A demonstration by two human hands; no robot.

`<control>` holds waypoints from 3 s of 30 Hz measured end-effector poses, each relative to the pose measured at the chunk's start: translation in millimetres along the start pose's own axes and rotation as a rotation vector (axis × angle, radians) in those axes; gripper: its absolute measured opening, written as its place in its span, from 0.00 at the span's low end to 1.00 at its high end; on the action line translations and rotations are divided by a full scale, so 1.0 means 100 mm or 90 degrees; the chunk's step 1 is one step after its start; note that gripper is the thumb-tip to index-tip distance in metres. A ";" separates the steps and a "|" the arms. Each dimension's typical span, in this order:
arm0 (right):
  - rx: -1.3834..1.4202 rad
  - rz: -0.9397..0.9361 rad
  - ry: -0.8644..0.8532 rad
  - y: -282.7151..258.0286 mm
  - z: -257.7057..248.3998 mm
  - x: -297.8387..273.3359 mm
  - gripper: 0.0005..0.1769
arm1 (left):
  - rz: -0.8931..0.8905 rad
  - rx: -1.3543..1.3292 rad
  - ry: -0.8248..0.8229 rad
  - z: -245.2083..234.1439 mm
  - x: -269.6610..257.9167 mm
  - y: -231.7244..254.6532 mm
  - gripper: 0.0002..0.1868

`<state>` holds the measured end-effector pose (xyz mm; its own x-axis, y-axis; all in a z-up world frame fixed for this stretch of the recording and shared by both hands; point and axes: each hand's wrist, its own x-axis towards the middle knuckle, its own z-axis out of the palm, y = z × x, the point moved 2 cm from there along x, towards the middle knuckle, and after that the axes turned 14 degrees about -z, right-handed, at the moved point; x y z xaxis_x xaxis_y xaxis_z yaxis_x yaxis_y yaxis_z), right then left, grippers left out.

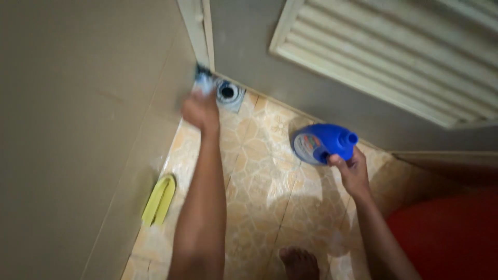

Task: Scrubbing bathroom floor tiles and cleaning the floor drain area using a brush, sponge, and cleaning solution.

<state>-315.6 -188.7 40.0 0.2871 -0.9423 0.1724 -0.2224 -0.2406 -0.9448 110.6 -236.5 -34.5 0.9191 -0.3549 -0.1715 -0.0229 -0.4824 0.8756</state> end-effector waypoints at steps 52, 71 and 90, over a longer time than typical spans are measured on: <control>0.067 -0.041 0.065 -0.10 0.27 -0.13 0.33 | 0.004 -0.146 -0.003 -0.28 -0.07 0.51 0.17; 0.065 -0.069 0.039 -0.34 0.54 0.05 0.37 | 0.053 -0.144 -0.243 -0.82 -0.77 0.23 0.16; -0.184 -0.029 -0.221 -1.29 1.05 0.05 0.29 | 0.399 0.086 -0.434 -1.82 -1.61 1.43 0.16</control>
<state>-187.4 -138.0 133.0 0.5870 -0.8073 0.0609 -0.4400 -0.3813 -0.8130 31.3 -103.0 200.4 0.2960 -0.9539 0.0485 -0.5206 -0.1185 0.8456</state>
